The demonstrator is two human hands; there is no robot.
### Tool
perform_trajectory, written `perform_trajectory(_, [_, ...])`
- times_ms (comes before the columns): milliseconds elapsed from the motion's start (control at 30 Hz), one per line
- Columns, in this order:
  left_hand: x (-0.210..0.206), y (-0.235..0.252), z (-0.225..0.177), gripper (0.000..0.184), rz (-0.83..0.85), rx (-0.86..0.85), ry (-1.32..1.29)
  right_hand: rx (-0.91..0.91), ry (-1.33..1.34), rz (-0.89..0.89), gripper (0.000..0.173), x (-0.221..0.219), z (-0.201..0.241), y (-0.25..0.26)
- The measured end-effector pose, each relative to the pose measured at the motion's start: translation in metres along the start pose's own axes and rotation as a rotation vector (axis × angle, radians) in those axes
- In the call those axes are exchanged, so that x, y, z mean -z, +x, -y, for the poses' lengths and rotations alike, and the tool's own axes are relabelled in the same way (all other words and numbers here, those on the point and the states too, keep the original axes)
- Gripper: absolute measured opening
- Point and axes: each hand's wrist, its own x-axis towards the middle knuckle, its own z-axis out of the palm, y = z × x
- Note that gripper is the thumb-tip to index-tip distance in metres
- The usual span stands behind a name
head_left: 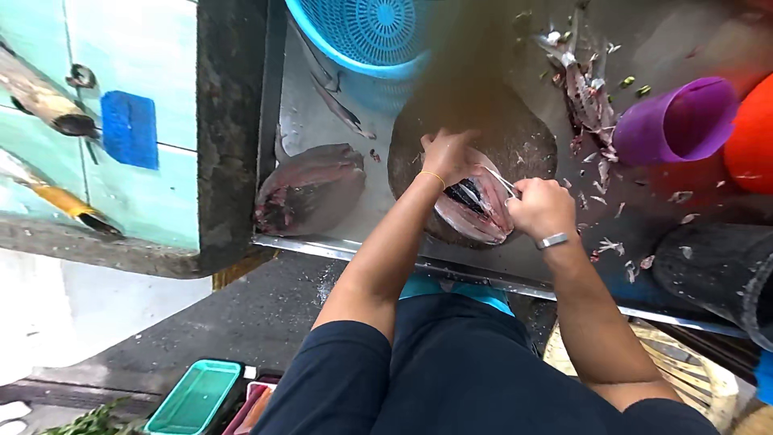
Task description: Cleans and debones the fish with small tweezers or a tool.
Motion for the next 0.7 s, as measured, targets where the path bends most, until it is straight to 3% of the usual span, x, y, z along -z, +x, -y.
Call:
perform_trajectory(200, [-0.002, -0.003, -0.003, 0.081, 0.009, -0.001, 0.012, 0.009, 0.106, 0.028, 0.026, -0.008, -0.009, 0.009])
perform_trajectory(600, [-0.002, 0.000, 0.001, 0.082, 0.006, 0.009, -0.009, -0.012, 0.071, 0.028, 0.032, -0.009, -0.002, 0.005])
perform_trajectory(700, [-0.004, -0.001, 0.000, 0.082, 0.003, 0.007, -0.011, -0.005, 0.074, 0.032, 0.025, -0.010, -0.004, 0.007])
